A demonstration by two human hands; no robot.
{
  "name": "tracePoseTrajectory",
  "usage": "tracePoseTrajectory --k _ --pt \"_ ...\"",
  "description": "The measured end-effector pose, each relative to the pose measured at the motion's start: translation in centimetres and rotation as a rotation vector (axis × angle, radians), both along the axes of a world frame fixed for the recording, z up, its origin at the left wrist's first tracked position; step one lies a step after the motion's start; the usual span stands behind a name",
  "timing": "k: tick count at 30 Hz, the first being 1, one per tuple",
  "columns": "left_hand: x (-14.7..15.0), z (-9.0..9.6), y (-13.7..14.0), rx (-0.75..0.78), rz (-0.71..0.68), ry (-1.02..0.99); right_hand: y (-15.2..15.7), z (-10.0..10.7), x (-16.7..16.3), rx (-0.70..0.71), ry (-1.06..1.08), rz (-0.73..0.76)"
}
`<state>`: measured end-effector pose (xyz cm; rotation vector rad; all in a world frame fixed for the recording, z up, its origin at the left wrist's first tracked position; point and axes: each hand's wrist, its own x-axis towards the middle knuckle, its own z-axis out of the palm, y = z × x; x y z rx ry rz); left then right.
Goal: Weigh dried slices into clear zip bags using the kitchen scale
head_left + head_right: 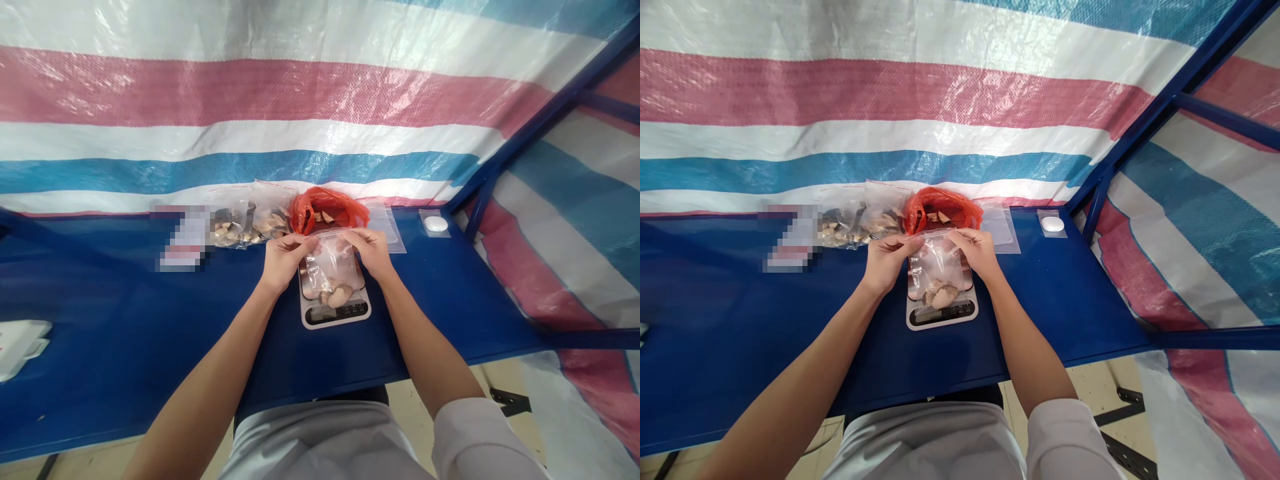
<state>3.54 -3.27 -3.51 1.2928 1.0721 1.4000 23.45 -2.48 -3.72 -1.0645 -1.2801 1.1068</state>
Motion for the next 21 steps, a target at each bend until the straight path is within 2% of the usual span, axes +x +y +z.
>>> tracePoseTrajectory --k 5,8,16,21 --pt "-0.1 0.4 0.2 -0.009 -0.023 0.074 -0.1 0.1 -0.1 0.062 -0.046 -0.011" --pt "0.0 0.8 0.7 0.017 -0.052 0.132 -0.1 0.4 -0.1 0.041 -0.008 -0.002" --pt "0.3 1.2 2.5 0.074 -0.149 0.110 0.2 0.1 -0.1 0.049 0.012 0.007" --pt "0.3 0.7 2.4 0.046 -0.110 0.099 0.0 0.3 -0.2 0.063 -0.066 0.012"
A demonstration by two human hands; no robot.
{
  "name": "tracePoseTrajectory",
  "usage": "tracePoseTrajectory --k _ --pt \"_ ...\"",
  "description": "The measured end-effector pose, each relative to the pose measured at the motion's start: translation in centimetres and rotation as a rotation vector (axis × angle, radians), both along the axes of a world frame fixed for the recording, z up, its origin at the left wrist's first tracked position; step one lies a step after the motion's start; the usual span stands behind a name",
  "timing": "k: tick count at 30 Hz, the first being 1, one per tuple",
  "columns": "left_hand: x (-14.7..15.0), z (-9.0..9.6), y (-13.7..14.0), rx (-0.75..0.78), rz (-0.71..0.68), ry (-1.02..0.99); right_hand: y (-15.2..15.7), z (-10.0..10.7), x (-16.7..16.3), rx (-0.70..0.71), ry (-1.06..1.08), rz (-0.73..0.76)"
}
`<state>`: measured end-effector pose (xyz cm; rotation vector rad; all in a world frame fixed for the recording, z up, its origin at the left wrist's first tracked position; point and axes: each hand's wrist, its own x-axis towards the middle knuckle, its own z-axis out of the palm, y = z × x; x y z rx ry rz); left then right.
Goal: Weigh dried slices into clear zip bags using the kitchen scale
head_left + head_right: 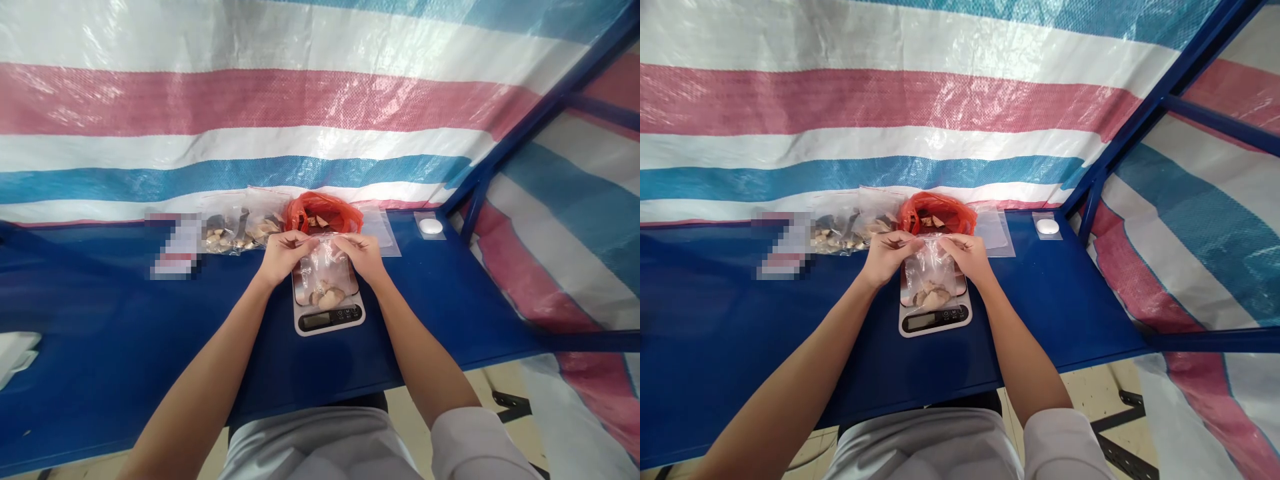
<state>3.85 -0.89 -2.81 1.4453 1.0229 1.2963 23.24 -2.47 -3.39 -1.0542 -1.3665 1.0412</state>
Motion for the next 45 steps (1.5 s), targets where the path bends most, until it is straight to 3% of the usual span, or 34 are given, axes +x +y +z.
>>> tracePoseTrajectory --k 8,17,32,40,45 --pt "0.3 0.8 -0.8 -0.002 0.004 0.059 -0.5 0.8 -0.1 0.074 -0.118 -0.017" --pt "0.0 0.7 -0.7 -0.011 -0.017 0.063 0.0 -0.4 0.4 -0.066 -0.037 0.045" --pt "0.7 0.8 -1.2 -0.015 -0.010 0.065 -0.6 0.4 0.2 0.077 -0.144 0.039" --pt "0.0 -0.1 -0.7 -0.011 0.023 0.059 -0.2 -0.1 0.4 0.053 -0.096 -0.037" --pt "-0.1 -0.1 -0.7 0.007 0.010 0.058 -0.1 -0.3 -0.1 -0.051 0.011 -0.006"
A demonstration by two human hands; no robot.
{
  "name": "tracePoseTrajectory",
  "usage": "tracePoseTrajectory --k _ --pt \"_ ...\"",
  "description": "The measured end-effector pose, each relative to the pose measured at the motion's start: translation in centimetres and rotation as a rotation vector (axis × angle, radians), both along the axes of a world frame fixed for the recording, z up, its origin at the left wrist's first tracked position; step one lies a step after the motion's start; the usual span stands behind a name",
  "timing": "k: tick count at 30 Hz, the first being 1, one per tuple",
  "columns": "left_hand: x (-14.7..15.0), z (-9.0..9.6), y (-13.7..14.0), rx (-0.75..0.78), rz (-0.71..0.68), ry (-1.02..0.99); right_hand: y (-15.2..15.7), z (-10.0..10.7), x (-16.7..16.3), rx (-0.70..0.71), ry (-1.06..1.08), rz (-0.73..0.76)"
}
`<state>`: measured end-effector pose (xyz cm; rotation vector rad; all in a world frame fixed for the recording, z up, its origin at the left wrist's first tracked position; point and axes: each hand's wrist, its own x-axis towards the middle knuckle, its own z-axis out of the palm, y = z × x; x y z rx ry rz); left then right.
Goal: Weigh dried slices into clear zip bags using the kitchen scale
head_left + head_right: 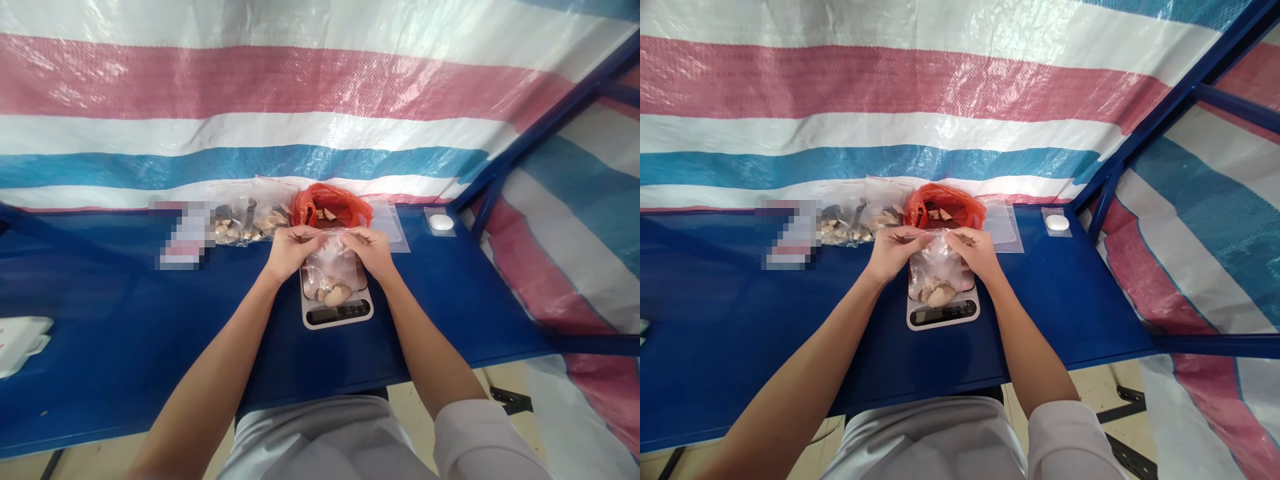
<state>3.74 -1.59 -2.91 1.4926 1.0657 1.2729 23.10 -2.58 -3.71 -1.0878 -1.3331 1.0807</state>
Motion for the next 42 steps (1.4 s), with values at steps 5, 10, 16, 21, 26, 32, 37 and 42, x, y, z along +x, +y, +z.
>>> tracePoseTrajectory --k 5,10,16,21,26,32,37,42 --pt "0.08 0.33 -0.31 0.000 -0.030 0.007 -0.07 0.11 -0.03 0.016 -0.002 0.007" --pt "-0.30 -0.06 -0.08 -0.045 -0.053 -0.007 0.09 0.04 0.41 0.012 -0.006 0.036" --pt "-0.31 0.29 -0.39 -0.020 -0.045 0.018 0.00 0.02 0.02 -0.040 0.018 0.047" --pt "-0.30 0.40 -0.48 -0.018 -0.052 0.013 0.03 0.00 -0.14 0.000 -0.001 0.039" --pt "-0.61 0.22 -0.26 -0.023 -0.054 -0.028 -0.03 0.18 -0.23 -0.010 0.031 0.005" --pt "-0.21 0.28 -0.52 0.010 -0.018 -0.039 -0.24 0.36 -0.30 -0.045 0.053 0.076" --pt "-0.06 0.09 -0.51 0.023 -0.041 -0.037 -0.25 0.39 -0.33 0.029 0.031 0.084" --pt "-0.17 -0.15 -0.30 0.013 -0.048 -0.038 -0.34 0.53 -0.40 0.033 0.024 0.065"
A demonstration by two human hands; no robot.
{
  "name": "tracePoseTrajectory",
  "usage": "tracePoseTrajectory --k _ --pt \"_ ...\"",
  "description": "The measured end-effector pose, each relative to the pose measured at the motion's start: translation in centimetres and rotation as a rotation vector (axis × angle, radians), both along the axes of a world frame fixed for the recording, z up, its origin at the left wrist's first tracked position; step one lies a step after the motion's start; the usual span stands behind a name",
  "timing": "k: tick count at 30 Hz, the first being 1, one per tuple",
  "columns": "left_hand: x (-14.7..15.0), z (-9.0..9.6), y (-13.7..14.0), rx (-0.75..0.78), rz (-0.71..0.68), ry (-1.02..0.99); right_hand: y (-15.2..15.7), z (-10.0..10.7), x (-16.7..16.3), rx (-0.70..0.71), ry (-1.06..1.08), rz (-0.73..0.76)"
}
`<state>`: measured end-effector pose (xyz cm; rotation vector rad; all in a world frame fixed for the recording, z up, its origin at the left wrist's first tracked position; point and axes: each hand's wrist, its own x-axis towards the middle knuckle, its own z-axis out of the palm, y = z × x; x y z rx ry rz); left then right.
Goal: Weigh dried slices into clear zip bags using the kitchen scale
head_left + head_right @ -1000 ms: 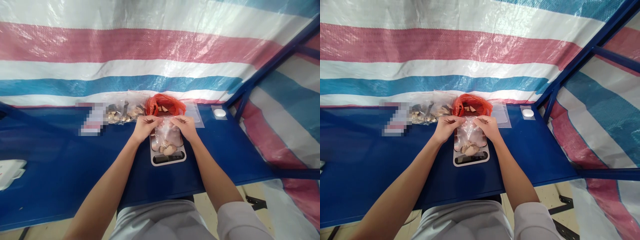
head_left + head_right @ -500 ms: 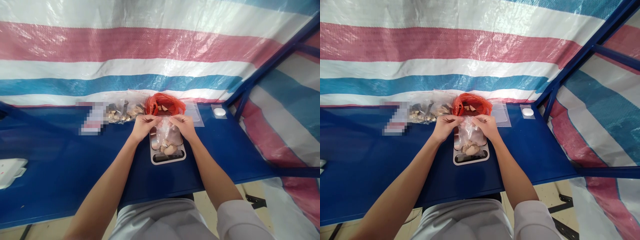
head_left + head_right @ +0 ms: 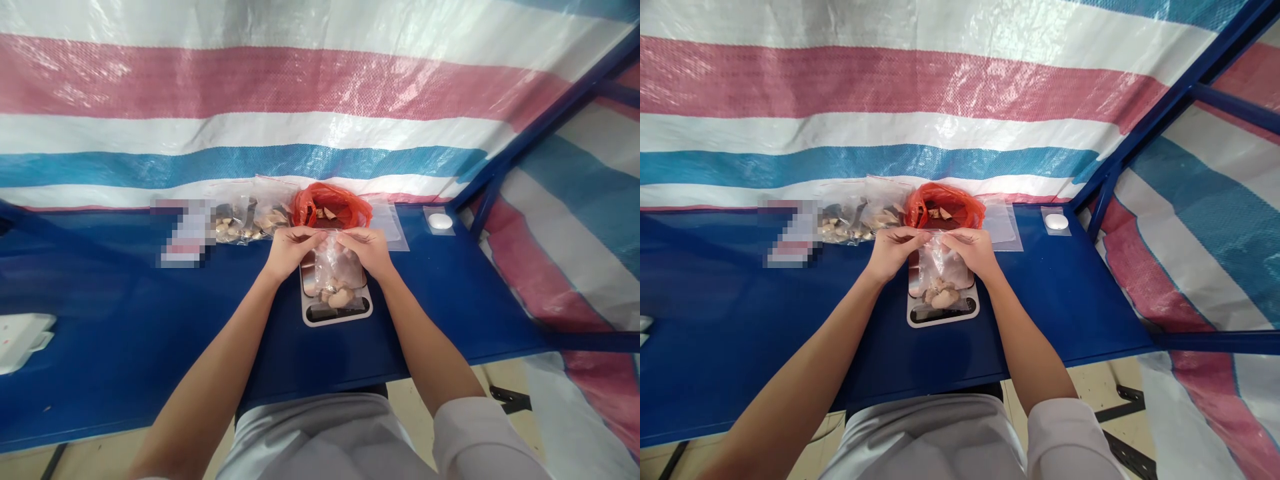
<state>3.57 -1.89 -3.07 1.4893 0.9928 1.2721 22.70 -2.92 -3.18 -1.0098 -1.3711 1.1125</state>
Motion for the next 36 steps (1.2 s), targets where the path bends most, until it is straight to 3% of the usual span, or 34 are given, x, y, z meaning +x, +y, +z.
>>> tracePoseTrajectory --k 6,16,36 --pt "-0.3 0.1 0.2 -0.025 0.051 -0.069 0.2 0.3 0.6 -0.082 0.009 0.002" --pt "-0.3 -0.2 0.0 -0.020 0.029 -0.026 0.3 -0.2 1.0 -0.021 -0.062 0.029" --pt "-0.2 0.2 -0.3 -0.069 0.030 -0.076 0.4 0.1 1.6 -0.094 0.004 -0.003"
